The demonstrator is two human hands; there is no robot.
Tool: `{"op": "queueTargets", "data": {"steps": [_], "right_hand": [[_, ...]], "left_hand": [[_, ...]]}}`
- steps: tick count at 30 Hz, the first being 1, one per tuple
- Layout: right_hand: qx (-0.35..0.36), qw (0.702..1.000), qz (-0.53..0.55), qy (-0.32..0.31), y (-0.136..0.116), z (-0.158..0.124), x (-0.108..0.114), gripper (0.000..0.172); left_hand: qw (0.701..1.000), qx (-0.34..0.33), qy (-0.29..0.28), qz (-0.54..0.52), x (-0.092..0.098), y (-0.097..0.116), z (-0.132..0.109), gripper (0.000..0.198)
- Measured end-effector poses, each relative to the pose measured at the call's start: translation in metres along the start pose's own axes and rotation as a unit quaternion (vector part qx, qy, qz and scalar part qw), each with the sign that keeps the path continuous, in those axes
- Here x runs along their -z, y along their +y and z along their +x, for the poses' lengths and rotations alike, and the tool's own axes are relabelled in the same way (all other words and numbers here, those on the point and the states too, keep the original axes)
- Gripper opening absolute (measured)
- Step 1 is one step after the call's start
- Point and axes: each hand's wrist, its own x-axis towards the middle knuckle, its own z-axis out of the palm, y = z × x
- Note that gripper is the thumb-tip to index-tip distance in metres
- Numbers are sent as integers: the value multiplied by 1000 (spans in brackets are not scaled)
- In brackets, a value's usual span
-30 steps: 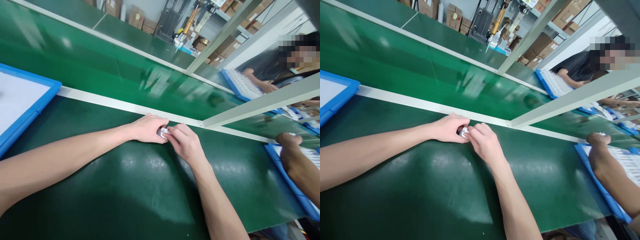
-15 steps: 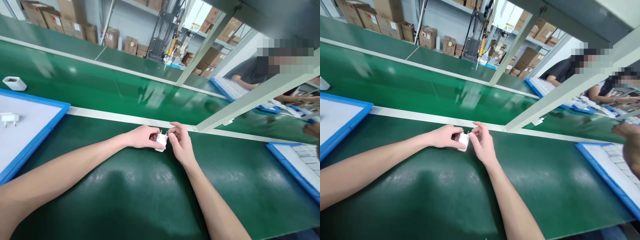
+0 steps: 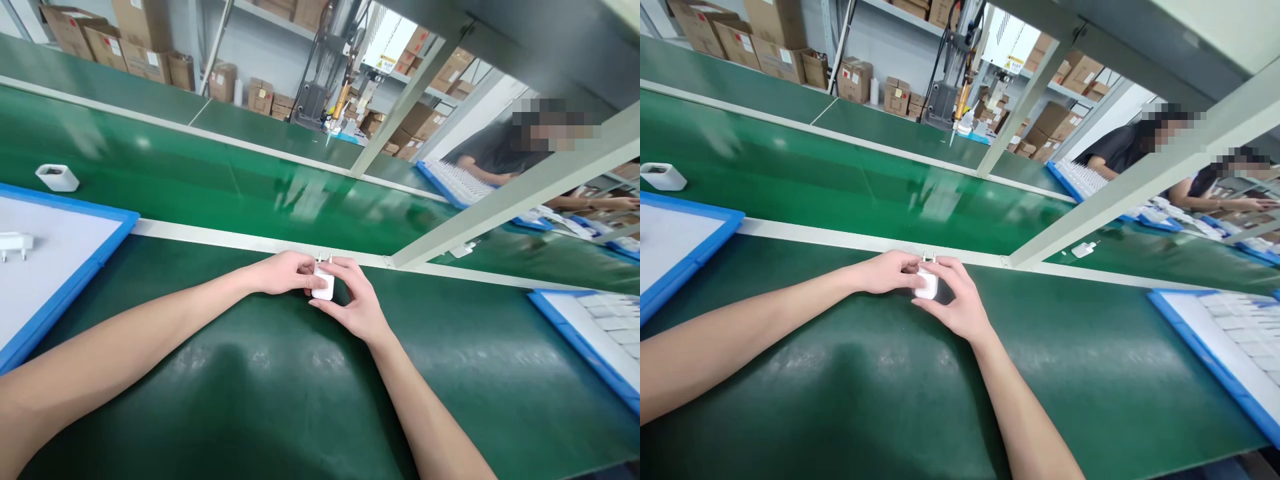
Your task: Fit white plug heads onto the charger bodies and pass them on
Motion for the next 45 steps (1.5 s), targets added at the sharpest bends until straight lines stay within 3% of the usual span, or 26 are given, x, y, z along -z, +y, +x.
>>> {"op": "queueTargets", "data": {"steps": [7, 14, 19, 25, 28, 31, 33, 35, 39, 45], "right_hand": [[34, 993, -72, 88, 0, 6, -9, 43], [1, 977, -142, 160, -4, 18, -16, 40], [4, 961, -198, 195, -14, 17, -21, 46], [62, 950, -221, 210, -6, 19, -21, 43], [61, 969, -172, 166, 0, 17, -15, 36], [26, 993, -47, 105, 1, 11, -8, 50], [-20, 993, 65, 99, 1, 7, -5, 58], [-59, 980, 136, 133, 0, 6, -3, 50], [-104, 963, 149, 201, 0, 4, -2, 26], [-147, 973, 130, 120, -5, 2, -3, 24]], "left_hand": [[999, -37, 10, -12, 12, 1, 7, 39], [999, 3, -3, -53, 32, 6, 11, 41], [993, 13, -13, -119, 32, 2, 15, 50], [998, -24, -15, -48, 29, -4, 15, 50], [997, -45, 6, -56, 20, -5, 14, 49], [992, -50, 24, -115, 10, -5, 13, 47], [989, -46, 37, -133, 6, -5, 12, 44], [989, -41, 46, -138, 4, -5, 10, 41], [992, -32, 45, -111, 3, -2, 6, 34], [998, -33, 44, -8, -3, 0, 3, 36]]}}
